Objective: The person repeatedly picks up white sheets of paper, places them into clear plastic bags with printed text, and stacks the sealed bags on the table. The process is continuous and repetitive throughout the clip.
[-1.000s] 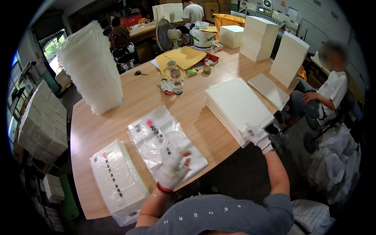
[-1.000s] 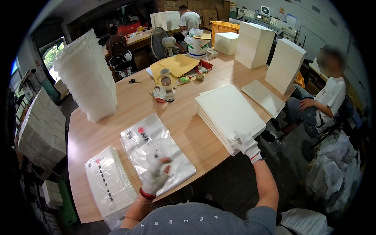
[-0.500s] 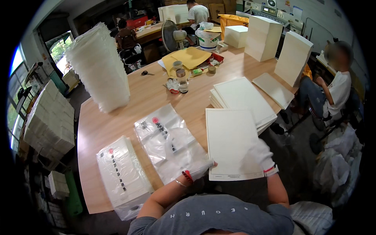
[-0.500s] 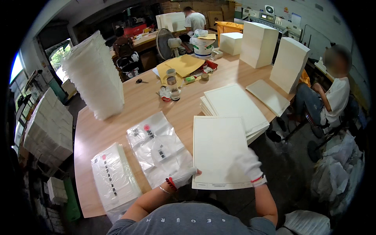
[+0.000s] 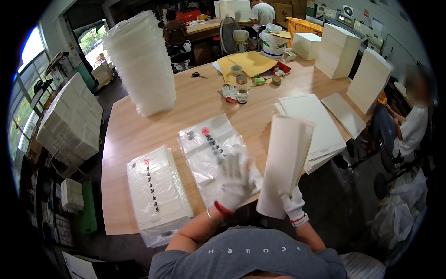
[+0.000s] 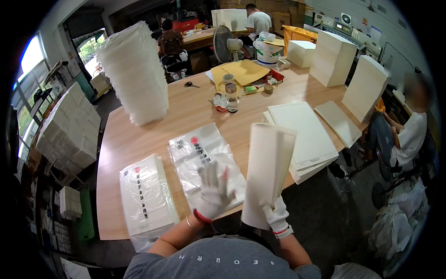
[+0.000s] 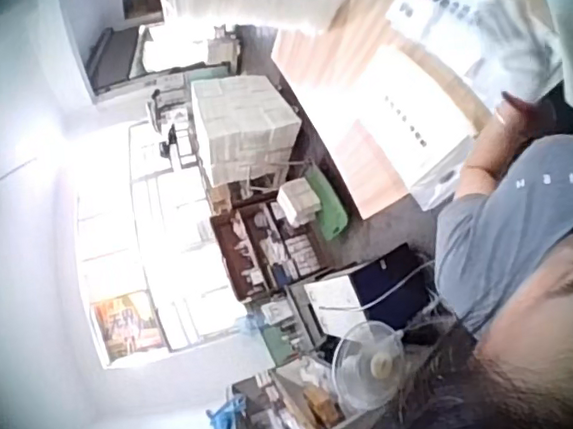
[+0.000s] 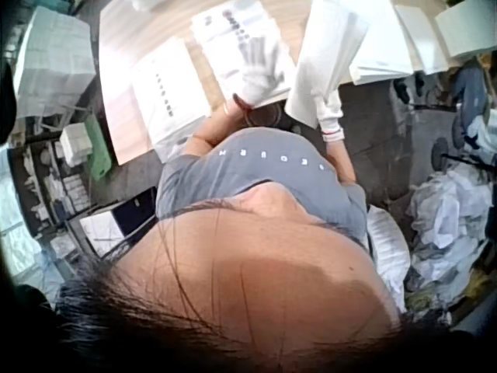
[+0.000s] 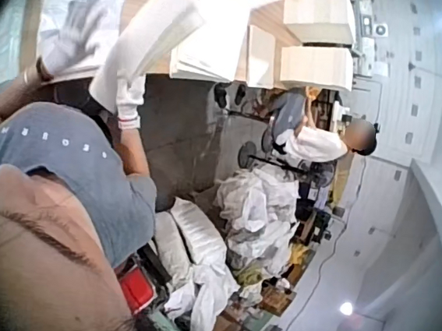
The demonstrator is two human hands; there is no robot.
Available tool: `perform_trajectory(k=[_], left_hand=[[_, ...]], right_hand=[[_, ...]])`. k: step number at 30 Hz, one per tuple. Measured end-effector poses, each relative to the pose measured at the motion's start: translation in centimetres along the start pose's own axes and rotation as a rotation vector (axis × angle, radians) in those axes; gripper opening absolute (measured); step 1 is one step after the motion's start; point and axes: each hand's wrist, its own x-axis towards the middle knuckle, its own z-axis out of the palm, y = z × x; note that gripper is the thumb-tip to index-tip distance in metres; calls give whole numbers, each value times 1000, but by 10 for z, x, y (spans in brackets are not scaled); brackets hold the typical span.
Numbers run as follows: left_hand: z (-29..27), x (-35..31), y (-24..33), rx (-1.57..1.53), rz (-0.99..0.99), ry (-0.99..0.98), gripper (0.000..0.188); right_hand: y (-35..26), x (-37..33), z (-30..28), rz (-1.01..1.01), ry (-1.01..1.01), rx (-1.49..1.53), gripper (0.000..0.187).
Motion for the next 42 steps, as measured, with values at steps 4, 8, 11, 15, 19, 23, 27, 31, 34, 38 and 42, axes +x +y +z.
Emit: perform_trajectory(k=[4, 8, 11, 15, 19, 23, 27, 31, 34, 38, 42], left_hand=[[30, 19, -89, -114, -449, -156, 62], [56, 12, -111, -562, -357, -11, 42], [43, 10, -43, -397, -48, -376, 26], [79, -11, -40, -472, -63, -164, 29], [102, -36, -80, -359, -130, -265, 32], [167, -108, -151, 16, -37, -97, 43], [175, -136, -199, -538, -701, 206, 46], [88, -112, -151, -566, -936, 161, 32], [73, -139, -125, -402, -878, 35, 19], [35, -187, -54, -456, -828, -80, 9], [-24, -202, -11, -790, -599, -362, 11]], right_hand=[[-8, -12, -15, -307, -135, -561, 18], [-28, 8, 5, -167, -551, -696, 25], [8, 45, 47, 93, -723, -880, 41], [-9, 87, 73, 491, -610, -662, 66], [75, 96, 110, -116, 162, -755, 55], [89, 138, 127, 210, -437, -945, 42], [87, 145, 115, 181, -536, -929, 45], [86, 117, 99, 104, -652, -745, 53], [60, 85, 73, 93, -760, -637, 56], [17, 15, 23, 120, -842, -693, 51], [-29, -39, -1, 234, -893, -737, 47]])
